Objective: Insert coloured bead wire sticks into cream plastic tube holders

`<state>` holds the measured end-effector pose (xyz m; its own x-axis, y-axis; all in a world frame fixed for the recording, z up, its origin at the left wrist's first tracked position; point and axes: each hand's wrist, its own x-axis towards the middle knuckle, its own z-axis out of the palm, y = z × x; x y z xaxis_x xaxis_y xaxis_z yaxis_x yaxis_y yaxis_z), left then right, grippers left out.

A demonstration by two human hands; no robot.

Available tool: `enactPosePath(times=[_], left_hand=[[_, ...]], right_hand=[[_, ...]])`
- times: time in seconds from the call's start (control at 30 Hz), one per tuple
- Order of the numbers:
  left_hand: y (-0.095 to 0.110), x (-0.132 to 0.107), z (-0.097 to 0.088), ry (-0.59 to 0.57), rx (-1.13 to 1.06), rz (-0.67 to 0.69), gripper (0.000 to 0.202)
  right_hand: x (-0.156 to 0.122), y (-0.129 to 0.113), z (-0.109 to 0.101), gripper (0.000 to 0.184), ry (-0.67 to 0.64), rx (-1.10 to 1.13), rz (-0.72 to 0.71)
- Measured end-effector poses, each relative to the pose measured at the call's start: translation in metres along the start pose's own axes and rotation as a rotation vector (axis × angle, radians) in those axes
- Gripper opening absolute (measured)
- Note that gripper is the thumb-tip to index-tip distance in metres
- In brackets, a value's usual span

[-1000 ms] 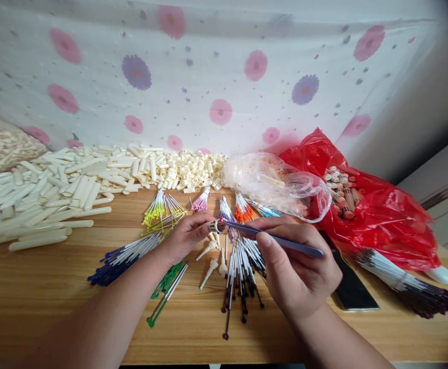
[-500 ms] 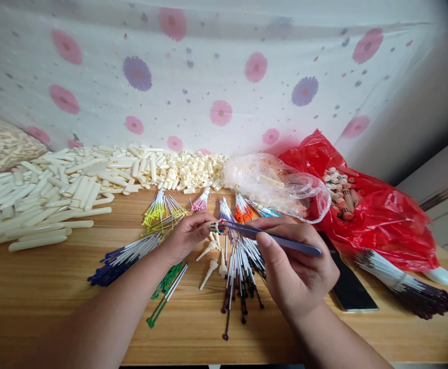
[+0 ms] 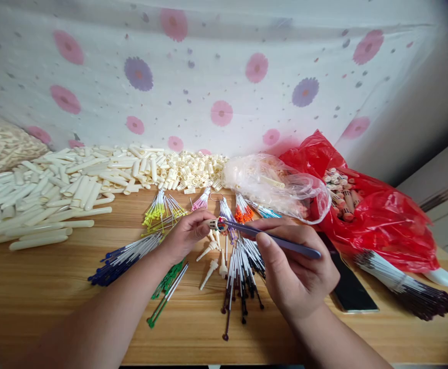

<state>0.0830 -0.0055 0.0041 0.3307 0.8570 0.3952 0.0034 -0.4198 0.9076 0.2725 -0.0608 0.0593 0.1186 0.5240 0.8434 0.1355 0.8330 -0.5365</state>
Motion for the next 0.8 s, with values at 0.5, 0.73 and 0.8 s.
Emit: enactPosePath(times=[0.5, 0.73, 0.8], left_hand=[[-0.0030, -0.0006, -0.0015, 0.010, 0.042, -0.016, 0.038], [-0.0029, -0.0007, -0.0014, 0.017, 0.058, -0.021, 0.039], [-0.0030, -0.0007, -0.0013, 0.025, 0.050, -0.025, 0.040]], right_hand=[[-0.0013, -0.0013, -0.0001, 0.014, 0.004, -0.040, 0.014], [-0.0012, -0.0016, -0.0007, 0.018, 0.000, -0.012, 0.001], [-0.0010, -0.0017, -0.0005, 0.018, -0.001, 0.002, 0.001]])
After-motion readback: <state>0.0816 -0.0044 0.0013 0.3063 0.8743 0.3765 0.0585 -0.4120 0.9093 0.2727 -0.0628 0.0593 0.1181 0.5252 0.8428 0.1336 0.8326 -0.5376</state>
